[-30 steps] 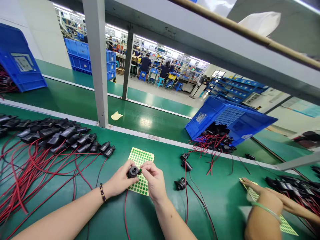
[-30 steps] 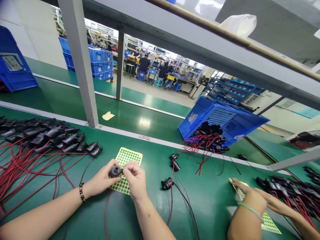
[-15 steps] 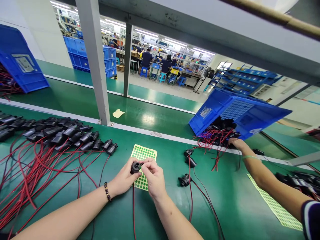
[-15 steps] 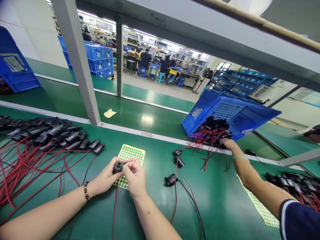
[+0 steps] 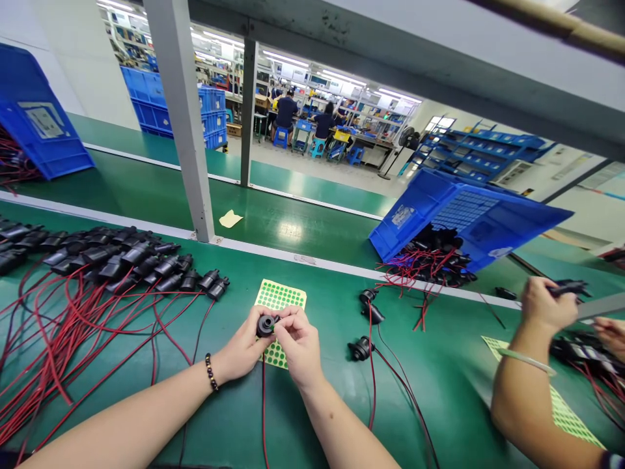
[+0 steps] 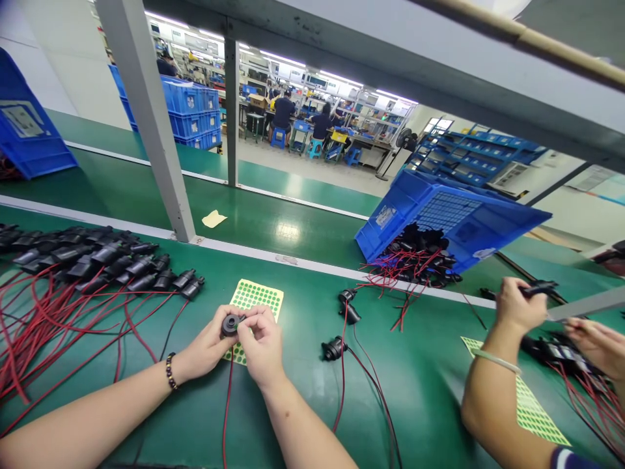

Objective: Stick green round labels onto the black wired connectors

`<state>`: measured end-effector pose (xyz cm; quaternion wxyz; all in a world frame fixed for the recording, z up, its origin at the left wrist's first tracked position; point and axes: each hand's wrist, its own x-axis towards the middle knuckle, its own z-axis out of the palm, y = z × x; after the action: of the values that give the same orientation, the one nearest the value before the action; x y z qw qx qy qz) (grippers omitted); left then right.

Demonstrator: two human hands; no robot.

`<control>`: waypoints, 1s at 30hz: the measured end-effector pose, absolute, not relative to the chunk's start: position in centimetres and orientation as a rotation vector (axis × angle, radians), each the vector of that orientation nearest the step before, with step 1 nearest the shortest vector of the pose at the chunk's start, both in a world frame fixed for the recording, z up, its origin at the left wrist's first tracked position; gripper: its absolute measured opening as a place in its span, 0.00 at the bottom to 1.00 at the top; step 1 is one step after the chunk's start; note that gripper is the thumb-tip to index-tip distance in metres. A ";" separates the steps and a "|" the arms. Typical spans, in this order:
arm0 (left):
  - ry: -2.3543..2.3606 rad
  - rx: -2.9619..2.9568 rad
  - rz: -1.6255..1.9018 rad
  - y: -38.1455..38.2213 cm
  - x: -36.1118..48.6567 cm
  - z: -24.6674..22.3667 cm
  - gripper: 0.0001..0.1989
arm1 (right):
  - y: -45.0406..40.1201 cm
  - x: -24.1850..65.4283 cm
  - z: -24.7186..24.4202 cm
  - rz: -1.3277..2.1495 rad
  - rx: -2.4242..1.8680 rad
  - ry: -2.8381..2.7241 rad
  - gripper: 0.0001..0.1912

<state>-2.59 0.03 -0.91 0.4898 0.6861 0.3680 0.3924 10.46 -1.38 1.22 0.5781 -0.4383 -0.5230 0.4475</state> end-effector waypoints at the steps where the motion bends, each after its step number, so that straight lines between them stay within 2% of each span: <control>1: 0.891 1.665 0.957 0.0 -2.6 -0.9 0.12 | -1.5 10.4 1.2 1.018 -1.024 -1.248 0.05; 11: 0.872 1.707 0.997 -0.1 -2.5 -0.7 0.12 | -1.8 10.1 0.5 0.744 -1.069 -1.434 0.07; 19: 0.898 1.770 1.025 -0.2 -2.4 -1.4 0.14 | -2.1 9.7 0.8 0.666 -1.125 -1.454 0.07; 23: 0.878 1.830 1.037 -0.1 -2.4 -1.7 0.14 | -1.8 9.5 0.6 0.828 -1.115 -1.325 0.06; 27: 0.869 1.878 0.999 0.1 -2.6 -1.5 0.13 | -1.2 10.0 0.5 1.168 -1.066 -1.095 0.13; 30: 0.878 1.859 0.959 0.1 -2.8 -1.2 0.10 | -0.9 10.7 0.7 1.370 -1.009 -1.008 0.11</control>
<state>-2.75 0.11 -1.18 0.4227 0.7426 0.3507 0.3833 10.67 -0.94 0.75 0.5496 -0.4262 -0.4259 0.5787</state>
